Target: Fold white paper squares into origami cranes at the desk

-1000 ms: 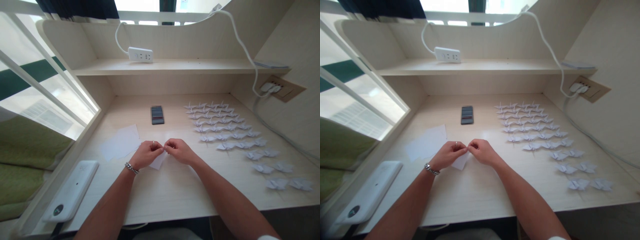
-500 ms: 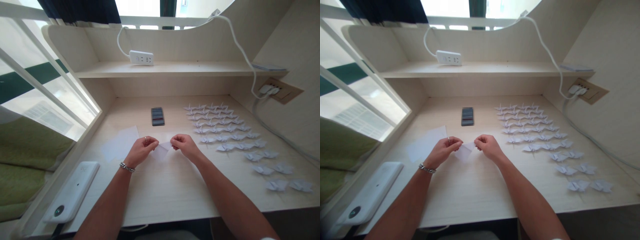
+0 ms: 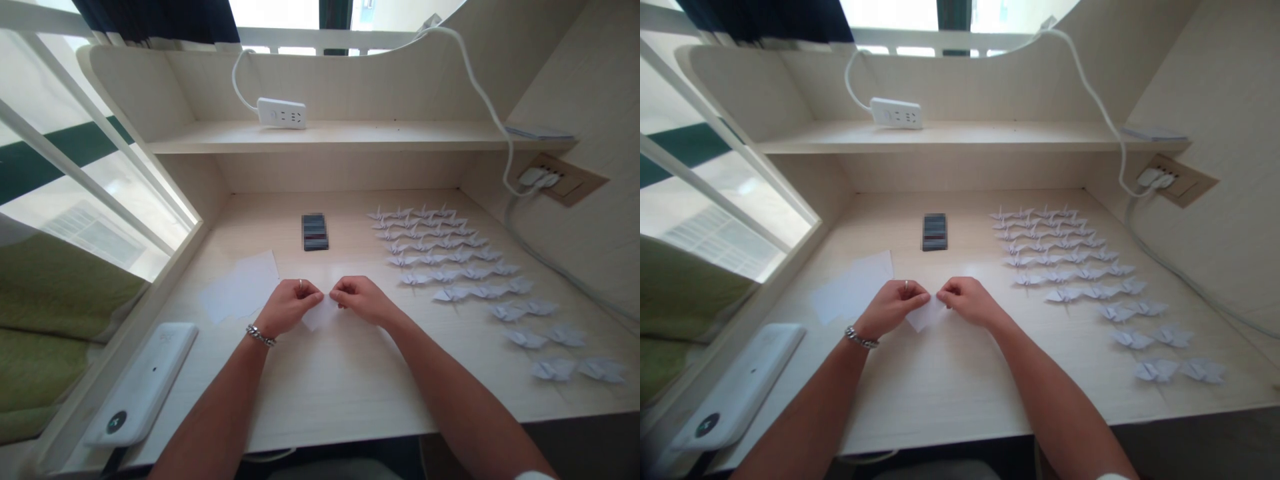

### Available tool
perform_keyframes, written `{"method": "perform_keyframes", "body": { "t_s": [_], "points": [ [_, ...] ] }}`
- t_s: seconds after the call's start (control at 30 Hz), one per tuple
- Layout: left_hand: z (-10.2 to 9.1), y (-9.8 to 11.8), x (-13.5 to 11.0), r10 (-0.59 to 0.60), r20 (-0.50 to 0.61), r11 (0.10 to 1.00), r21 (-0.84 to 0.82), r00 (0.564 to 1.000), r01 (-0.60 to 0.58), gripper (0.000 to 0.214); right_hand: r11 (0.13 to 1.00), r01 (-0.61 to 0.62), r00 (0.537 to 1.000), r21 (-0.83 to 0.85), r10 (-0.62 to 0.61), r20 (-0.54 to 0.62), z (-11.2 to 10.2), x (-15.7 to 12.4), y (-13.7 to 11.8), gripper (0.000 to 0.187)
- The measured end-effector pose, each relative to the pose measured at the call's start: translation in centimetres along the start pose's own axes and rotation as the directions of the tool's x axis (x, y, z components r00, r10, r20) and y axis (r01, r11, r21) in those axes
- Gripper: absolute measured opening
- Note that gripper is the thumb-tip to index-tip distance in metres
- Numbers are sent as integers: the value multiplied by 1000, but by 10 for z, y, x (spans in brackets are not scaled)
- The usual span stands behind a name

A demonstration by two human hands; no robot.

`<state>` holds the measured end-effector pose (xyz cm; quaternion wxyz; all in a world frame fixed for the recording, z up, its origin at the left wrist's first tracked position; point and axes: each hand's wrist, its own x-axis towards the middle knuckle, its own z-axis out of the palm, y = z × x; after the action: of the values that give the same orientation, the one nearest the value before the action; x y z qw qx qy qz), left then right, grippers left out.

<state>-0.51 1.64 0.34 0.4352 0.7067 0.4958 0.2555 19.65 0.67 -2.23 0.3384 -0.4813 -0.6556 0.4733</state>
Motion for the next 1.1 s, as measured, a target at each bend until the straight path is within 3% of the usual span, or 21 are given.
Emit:
{"method": "perform_keyframes", "body": {
  "t_s": [0.2,0.37,0.53,0.77,0.83,0.97,1.1],
  "points": [
    [-2,-8,3,-43,-101,991,-130,994,30,26,944,-78,981,322,130,-144,1,4,2,28],
    [5,-7,3,-29,-92,986,-169,995,13,26,870,-85,985,486,147,-92,15,4,-1,37],
    [-1,-2,1,-1,-90,952,-305,996,-27,21,802,-73,976,593,179,-122,7,4,3,39],
    [4,0,-3,215,-155,923,-290,964,-253,21,640,-175,979,748,194,63,6,0,0,42],
    [6,0,-3,219,-155,926,-279,963,-255,15,645,-215,975,733,184,124,8,0,-1,42],
    [6,-2,-1,72,-174,921,-367,982,-133,19,743,-273,962,611,195,193,5,-1,-1,30],
    [4,-5,3,-28,-141,909,-416,990,-34,22,789,-198,976,581,214,43,-5,0,-2,31]
  ]
}}
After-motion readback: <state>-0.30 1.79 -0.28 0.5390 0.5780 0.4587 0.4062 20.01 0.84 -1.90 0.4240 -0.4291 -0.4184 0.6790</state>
